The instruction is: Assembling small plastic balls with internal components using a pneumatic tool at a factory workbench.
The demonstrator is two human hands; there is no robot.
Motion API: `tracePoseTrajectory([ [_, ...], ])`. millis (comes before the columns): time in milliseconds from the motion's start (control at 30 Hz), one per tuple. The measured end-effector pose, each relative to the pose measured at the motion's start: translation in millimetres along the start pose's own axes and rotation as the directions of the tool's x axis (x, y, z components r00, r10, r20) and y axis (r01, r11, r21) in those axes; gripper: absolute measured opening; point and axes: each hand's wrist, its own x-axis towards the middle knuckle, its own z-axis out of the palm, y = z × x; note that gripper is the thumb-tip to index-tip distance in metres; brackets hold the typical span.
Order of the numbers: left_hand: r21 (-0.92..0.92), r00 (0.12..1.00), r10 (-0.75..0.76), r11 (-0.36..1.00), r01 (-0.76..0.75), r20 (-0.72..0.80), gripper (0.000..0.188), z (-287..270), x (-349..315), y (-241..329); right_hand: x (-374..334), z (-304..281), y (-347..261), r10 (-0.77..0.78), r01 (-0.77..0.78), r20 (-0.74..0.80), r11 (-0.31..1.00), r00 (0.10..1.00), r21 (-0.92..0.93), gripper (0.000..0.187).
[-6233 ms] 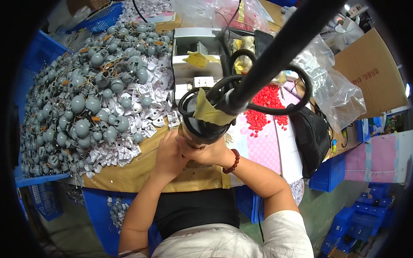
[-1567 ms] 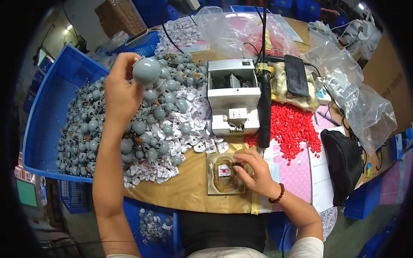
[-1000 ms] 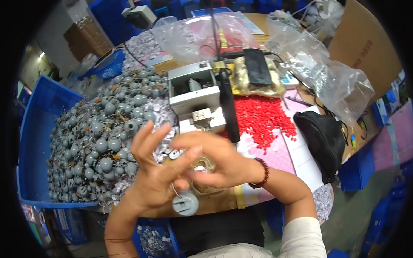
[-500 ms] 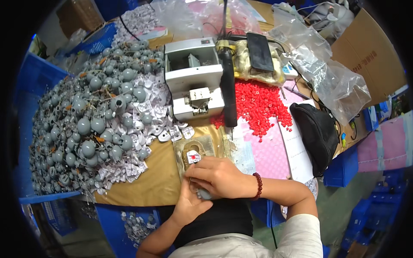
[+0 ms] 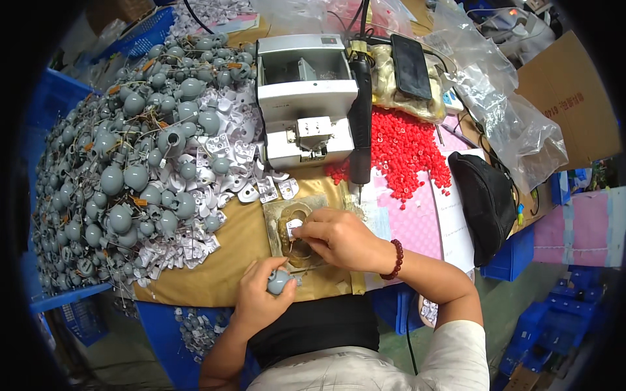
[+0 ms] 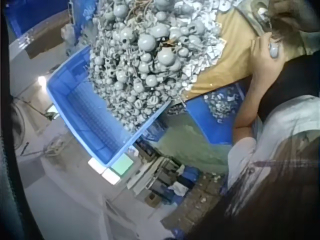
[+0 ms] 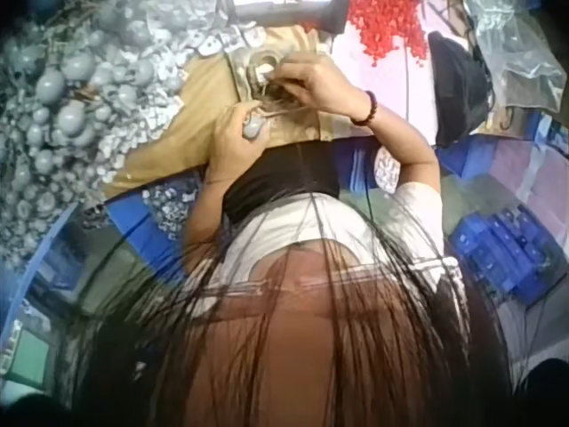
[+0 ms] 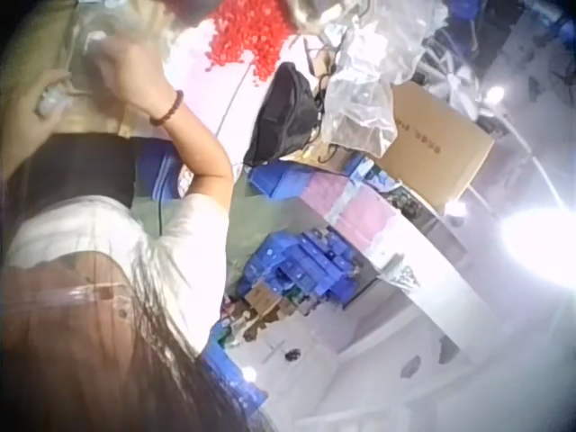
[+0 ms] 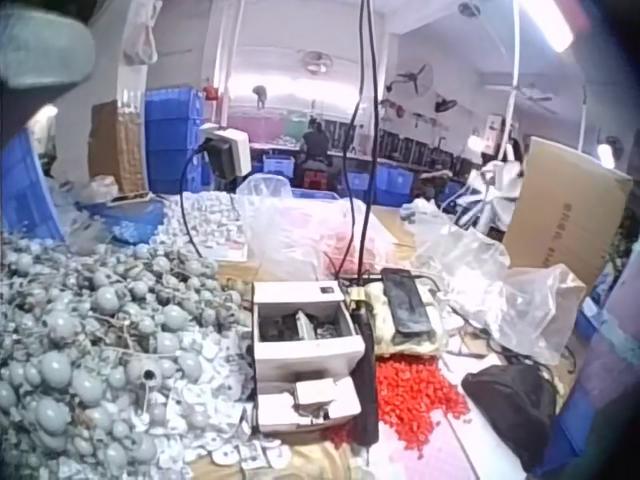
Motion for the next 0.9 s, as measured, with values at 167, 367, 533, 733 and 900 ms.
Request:
tracePoseTrajectory([
  [167,-0.290,0.971,0.040,0.956,0.031,0.236,0.033,-2.5,11.1,-8.9,0.7,2.0,5.6,0.005,-0.001,-0.036,0.992,0.999,0.123,0.021],
  [367,-0.911,0.940,-0.243,0.279,0.302,0.238,0.053,-7.6,8.4,-26.2,-10.0,-16.7,17.8,0.252,-0.404,0.333,0.733,0.908,0.547,0.019],
  [533,-0.731,0.921,-0.334,0.575,0.368,0.201,0.037,-1.6,1.0,-23.6,-8.8,-2.0,15.2,0.000,0.004,-0.033,0.993,0.999,0.117,0.018],
  [733,0.020,0.986,0.136,0.991,-0.135,-0.099,0.026,8.0,11.2,-9.4,-1.9,14.3,13.2,-0.271,0.246,0.011,0.857,0.963,-0.453,0.030],
  [900,0.102,0.986,0.169,0.981,-0.167,-0.012,0.024,13.1,10.7,-10.9,0.2,14.6,11.6,-0.325,0.355,0.155,0.754,0.933,-0.552,0.025],
])
